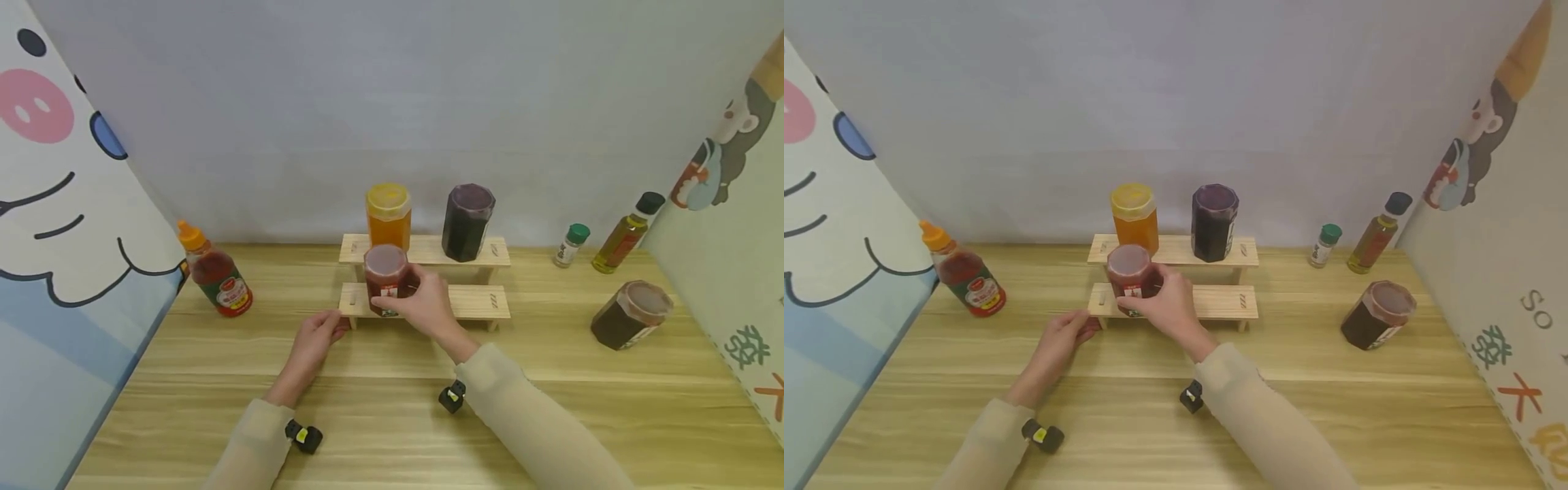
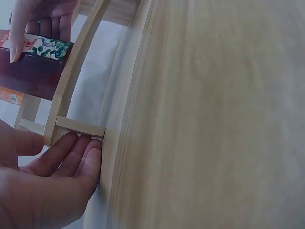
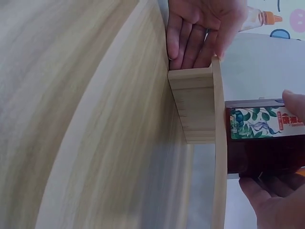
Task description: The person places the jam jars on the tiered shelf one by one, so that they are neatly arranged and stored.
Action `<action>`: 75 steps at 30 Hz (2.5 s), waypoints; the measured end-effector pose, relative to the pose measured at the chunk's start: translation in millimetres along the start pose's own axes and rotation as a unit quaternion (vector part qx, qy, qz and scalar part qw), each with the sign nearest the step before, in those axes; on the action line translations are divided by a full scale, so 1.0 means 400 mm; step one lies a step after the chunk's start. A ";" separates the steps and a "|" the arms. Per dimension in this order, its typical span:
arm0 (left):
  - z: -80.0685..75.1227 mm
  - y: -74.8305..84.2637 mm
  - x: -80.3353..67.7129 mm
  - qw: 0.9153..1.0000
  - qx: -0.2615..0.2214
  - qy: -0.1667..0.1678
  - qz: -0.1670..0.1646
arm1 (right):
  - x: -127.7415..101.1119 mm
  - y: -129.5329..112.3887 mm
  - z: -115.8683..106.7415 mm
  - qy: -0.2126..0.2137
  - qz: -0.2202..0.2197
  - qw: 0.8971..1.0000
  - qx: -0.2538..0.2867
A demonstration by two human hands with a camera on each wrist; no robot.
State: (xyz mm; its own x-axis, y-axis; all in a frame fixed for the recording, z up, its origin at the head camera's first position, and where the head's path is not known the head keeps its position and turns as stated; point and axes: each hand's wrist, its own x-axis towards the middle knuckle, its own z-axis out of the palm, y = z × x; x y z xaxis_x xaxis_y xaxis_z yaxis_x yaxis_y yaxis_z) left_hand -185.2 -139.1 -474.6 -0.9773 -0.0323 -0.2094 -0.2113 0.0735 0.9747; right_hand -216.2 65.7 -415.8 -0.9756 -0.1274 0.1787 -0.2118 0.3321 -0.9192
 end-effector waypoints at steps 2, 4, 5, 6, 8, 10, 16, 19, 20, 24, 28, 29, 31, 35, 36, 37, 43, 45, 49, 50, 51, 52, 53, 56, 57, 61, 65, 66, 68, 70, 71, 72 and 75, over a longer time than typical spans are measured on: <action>0.001 0.000 -0.001 1.000 0.001 -0.001 0.002 | -0.002 -0.001 0.001 0.005 0.001 1.000 -0.002; 0.002 0.000 -0.002 1.000 0.003 -0.001 0.004 | -0.004 0.000 -0.001 0.003 0.000 1.000 -0.003; 0.002 0.001 -0.002 1.000 0.004 -0.002 0.004 | -0.007 0.001 -0.003 0.002 -0.002 1.000 -0.010; 0.002 0.001 -0.003 1.000 0.005 -0.002 0.005 | -0.010 0.001 -0.007 0.001 -0.002 1.000 -0.015; 0.005 0.000 -0.003 1.000 0.005 -0.004 0.003 | -0.022 0.003 -0.022 0.001 -0.002 1.000 -0.026; 0.006 -0.001 -0.002 1.000 0.004 -0.006 0.000 | -0.038 0.006 -0.045 0.006 -0.002 0.999 -0.041; 0.007 0.000 -0.001 1.000 -0.002 -0.005 0.000 | -0.098 0.036 -0.144 0.019 -0.014 0.997 -0.069; 0.006 0.001 0.000 1.000 -0.002 -0.003 0.002 | -0.131 0.059 -0.198 0.018 -0.025 0.996 -0.087; 0.006 0.001 0.001 1.000 -0.001 -0.003 0.003 | -0.142 0.067 -0.216 0.017 -0.025 0.995 -0.093; 0.001 0.002 0.001 1.000 -0.002 -0.006 0.002 | -0.177 0.082 -0.284 0.015 -0.006 0.995 -0.101; -0.003 0.003 -0.001 1.000 0.001 -0.011 0.004 | -0.202 0.088 -0.353 0.062 -0.035 0.986 -0.154; -0.004 0.003 -0.002 1.000 0.002 -0.012 0.004 | -0.207 0.091 -0.373 0.088 -0.060 0.978 -0.179; -0.004 0.003 -0.003 1.000 0.003 -0.015 0.006 | -0.216 0.098 -0.414 0.149 -0.114 0.954 -0.233; -0.004 0.003 -0.001 1.000 0.001 -0.014 0.008 | -0.229 0.108 -0.500 0.236 -0.176 0.907 -0.301; -0.004 0.004 0.000 1.000 0.001 -0.014 0.008 | -0.232 0.110 -0.520 0.245 -0.178 0.903 -0.306; -0.004 0.005 0.000 1.000 0.000 -0.013 0.007 | -0.235 0.111 -0.539 0.251 -0.177 0.900 -0.309; -0.001 0.006 -0.003 1.000 0.000 -0.014 0.007 | -0.260 0.127 -0.627 0.280 -0.097 0.916 -0.269; 0.001 0.004 -0.002 1.000 0.002 -0.014 0.008 | -0.271 0.135 -0.651 0.281 -0.038 0.927 -0.243; 0.003 0.000 -0.001 1.000 0.003 -0.013 0.009 | -0.291 0.156 -0.692 0.264 0.063 0.940 -0.204; 0.003 0.000 -0.001 1.000 0.004 -0.013 0.009 | -0.297 0.161 -0.700 0.256 0.083 0.944 -0.194; 0.004 -0.001 -0.002 1.000 0.004 -0.012 0.009 | -0.300 0.166 -0.706 0.253 0.094 0.945 -0.185; 0.004 -0.001 -0.002 1.000 0.005 -0.013 0.009 | -0.303 0.170 -0.712 0.252 0.105 0.945 -0.181; 0.004 -0.001 -0.002 1.000 0.006 -0.012 0.009 | -0.305 0.174 -0.717 0.252 0.113 0.945 -0.178; 0.004 -0.002 -0.002 1.000 0.008 -0.011 0.009 | -0.310 0.189 -0.730 0.251 0.132 0.944 -0.171; 0.004 -0.002 -0.001 1.000 0.007 -0.011 0.009 | -0.310 0.195 -0.734 0.250 0.138 0.943 -0.168; 0.003 -0.002 -0.003 1.000 0.006 -0.010 0.008 | -0.316 0.228 -0.746 0.211 0.169 0.948 -0.170; 0.002 -0.002 -0.002 1.000 0.007 -0.008 0.006 | -0.314 0.266 -0.751 0.182 0.173 0.956 -0.153; 0.002 -0.002 -0.002 1.000 0.006 -0.006 0.006 | -0.311 0.274 -0.751 0.180 0.166 0.958 -0.147; 0.002 -0.001 -0.001 1.000 0.004 -0.005 0.006 | -0.307 0.289 -0.750 0.181 0.151 0.961 -0.143; 0.003 -0.001 -0.002 1.000 0.005 -0.005 0.009 | -0.304 0.300 -0.750 0.184 0.145 0.961 -0.144; 0.003 0.000 -0.002 1.000 0.005 -0.004 0.008 | -0.303 0.304 -0.750 0.184 0.146 0.961 -0.146; 0.003 0.001 -0.003 1.000 0.004 -0.003 0.008 | -0.303 0.305 -0.751 0.181 0.143 0.960 -0.157; 0.004 0.002 -0.005 1.000 0.006 -0.003 0.008 | -0.302 0.310 -0.753 0.178 0.147 0.958 -0.171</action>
State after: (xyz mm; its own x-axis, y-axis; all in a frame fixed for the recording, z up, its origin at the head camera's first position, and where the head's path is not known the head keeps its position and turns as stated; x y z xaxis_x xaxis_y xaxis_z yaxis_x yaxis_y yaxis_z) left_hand -183.5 -137.5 -473.7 -0.9808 -0.0249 -0.1936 -0.1950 0.0869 0.9769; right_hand -142.0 403.7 -445.6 -0.9410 0.3249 0.0946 0.1277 0.6000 -0.7898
